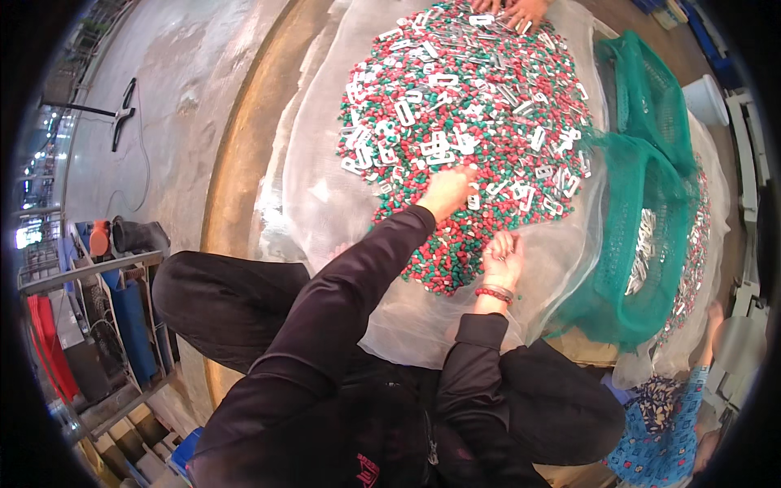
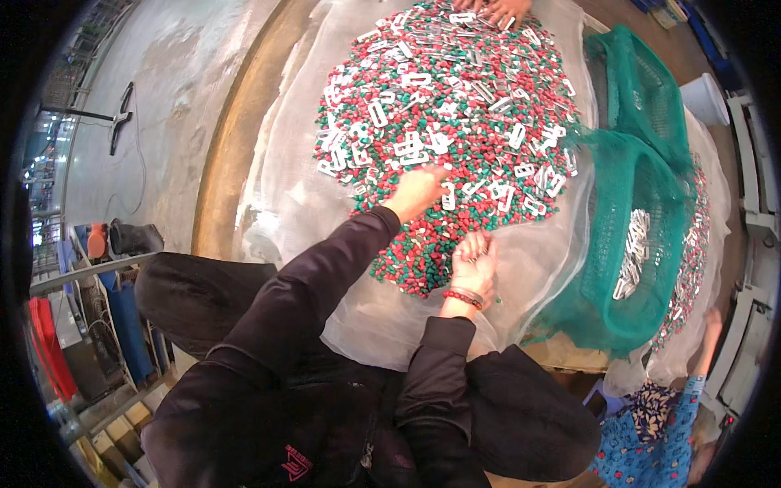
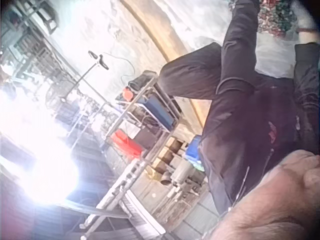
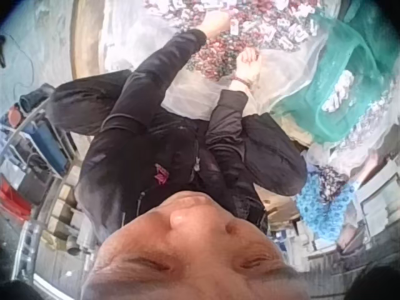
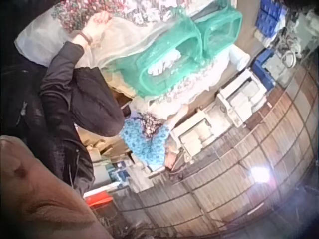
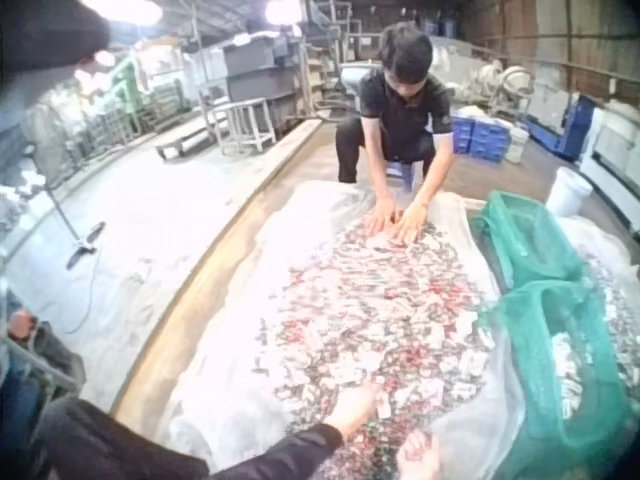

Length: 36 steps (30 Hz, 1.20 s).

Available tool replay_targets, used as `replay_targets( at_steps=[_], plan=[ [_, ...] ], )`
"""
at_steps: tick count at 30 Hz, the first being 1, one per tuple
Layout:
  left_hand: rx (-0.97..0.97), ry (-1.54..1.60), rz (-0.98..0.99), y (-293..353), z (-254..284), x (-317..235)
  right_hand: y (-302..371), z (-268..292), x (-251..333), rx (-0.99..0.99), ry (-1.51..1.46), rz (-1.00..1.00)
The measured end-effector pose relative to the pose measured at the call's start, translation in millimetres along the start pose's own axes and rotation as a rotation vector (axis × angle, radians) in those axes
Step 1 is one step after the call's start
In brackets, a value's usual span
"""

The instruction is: The person sorts small white and green plastic components from a large pile on the floor into nearby green baskets by hand.

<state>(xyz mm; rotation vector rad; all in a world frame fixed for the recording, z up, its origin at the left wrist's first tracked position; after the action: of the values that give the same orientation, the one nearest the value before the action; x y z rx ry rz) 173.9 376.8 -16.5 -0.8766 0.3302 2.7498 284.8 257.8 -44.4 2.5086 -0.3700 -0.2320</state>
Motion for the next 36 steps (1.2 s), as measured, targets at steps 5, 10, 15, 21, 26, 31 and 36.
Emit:
replay_targets(
  at_steps=[5, 10, 15, 21, 26, 31, 36],
  plan=[
    [0.102, -0.165, -0.062, 6, -40, 0, -7, 19, 13, 0.045, -0.094, -0.049],
    [0.155, 0.125, 0.168, 10, -17, 15, -1, 10, -5, -0.078, -0.020, -0.008],
    [0.114, 0.199, -0.065, 46, 38, -49, 11, 11, -30, -0.105, 0.435, -0.034],
    [-0.187, 0.482, -0.070, 60, 103, -52, -1, 9, -36, -0.005, 0.410, -0.092],
    [-0.227, 0.002, 0.442, 53, 75, 122, 4, -9, -59, 0.051, 0.072, -0.297],
    [-0.398, -0.257, 0.167, 66, 51, 134, 11, -16, -66, 0.077, 0.077, -0.304],
    [-0.157, -0.181, 0.315, 45, 54, 118, 2, -7, -37, 0.047, 0.014, -0.256]
  ],
)
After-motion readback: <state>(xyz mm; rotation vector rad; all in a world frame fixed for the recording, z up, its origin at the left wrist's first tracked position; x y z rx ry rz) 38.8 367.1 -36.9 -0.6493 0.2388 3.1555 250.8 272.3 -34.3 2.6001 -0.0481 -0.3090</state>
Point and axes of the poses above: each hand's wrist, its own y-axis away from the middle knuckle, its own z-axis out of the back of the hand, x = y × z, the point moved 8 cm from there along -y, towards the middle knuckle, and after that the axes turned 9 degrees about z, right-handed, at the moved point
